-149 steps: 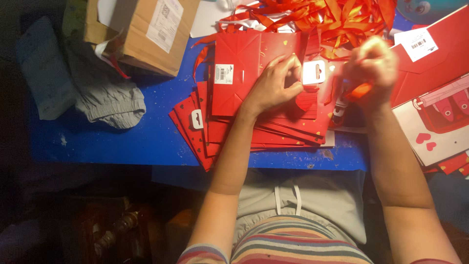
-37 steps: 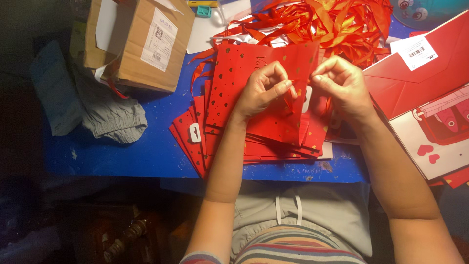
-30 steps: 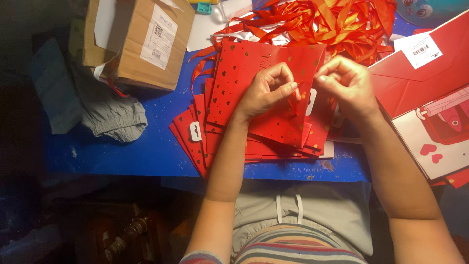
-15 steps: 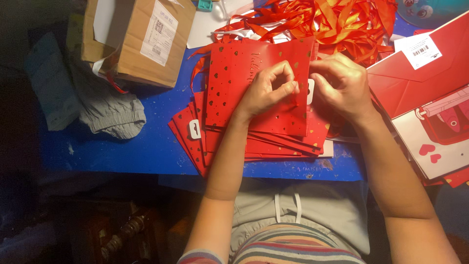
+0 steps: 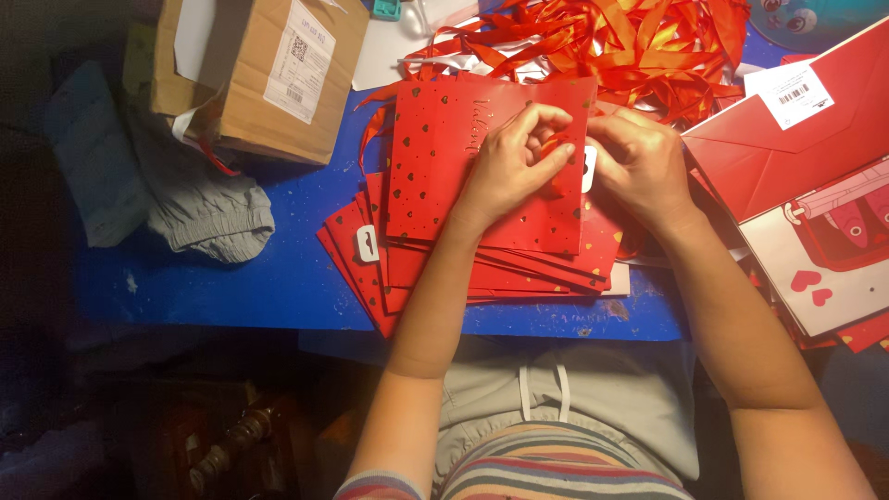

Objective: The person assembles red Valentine's Day gift bags by hand. They fold the bag flaps, insert orange ribbons through the handle slots, and place the finished bags on a growing stack on the blue table.

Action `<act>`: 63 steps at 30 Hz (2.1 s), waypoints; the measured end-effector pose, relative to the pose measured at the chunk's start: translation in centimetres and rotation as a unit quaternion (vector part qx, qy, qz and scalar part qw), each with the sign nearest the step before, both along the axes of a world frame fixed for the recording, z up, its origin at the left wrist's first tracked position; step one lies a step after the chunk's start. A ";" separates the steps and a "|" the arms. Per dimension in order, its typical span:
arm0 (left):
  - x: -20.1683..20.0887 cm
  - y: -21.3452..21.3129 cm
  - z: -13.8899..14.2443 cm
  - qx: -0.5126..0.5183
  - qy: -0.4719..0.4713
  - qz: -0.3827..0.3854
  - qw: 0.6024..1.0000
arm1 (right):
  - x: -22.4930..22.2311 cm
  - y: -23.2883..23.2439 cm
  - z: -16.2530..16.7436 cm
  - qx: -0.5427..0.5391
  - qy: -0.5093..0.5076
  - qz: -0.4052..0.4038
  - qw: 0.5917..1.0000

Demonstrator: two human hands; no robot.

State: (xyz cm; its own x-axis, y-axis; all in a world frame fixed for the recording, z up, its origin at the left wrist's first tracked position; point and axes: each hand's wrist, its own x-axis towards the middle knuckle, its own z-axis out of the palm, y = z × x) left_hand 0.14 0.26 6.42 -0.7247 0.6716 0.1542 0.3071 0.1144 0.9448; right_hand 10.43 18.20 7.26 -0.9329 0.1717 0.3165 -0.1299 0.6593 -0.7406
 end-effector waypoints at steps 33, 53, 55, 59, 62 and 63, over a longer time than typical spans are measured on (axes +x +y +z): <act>0.1 0.1 -0.4 0.017 0.128 0.017 0.991 | -0.2 0.4 -0.9 0.018 -0.023 0.010 1.000; 0.4 0.0 0.7 -0.026 0.123 0.039 0.991 | -0.3 0.3 -1.1 -0.005 -0.022 0.011 1.000; 0.3 0.0 0.2 -0.014 0.139 0.041 0.989 | -0.3 0.3 -1.1 0.010 -0.023 0.011 1.000; 0.1 0.3 -0.5 -0.035 -0.024 0.050 0.998 | -0.4 0.2 -1.2 0.026 -0.017 0.014 0.999; 0.2 0.3 -0.2 -0.021 -0.036 0.069 0.997 | -0.4 0.2 -1.3 0.009 -0.019 0.011 1.000; 0.3 0.2 0.0 -0.017 -0.018 0.068 0.997 | -0.4 0.1 -1.4 0.009 -0.019 0.011 1.000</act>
State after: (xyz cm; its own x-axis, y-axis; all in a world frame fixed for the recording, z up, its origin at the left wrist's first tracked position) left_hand 0.44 0.50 6.45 -0.8143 0.5709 0.1047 0.2516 0.1847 0.9500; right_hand 10.06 18.32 5.89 -0.9476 0.1463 0.2839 -0.1161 0.6704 -0.7329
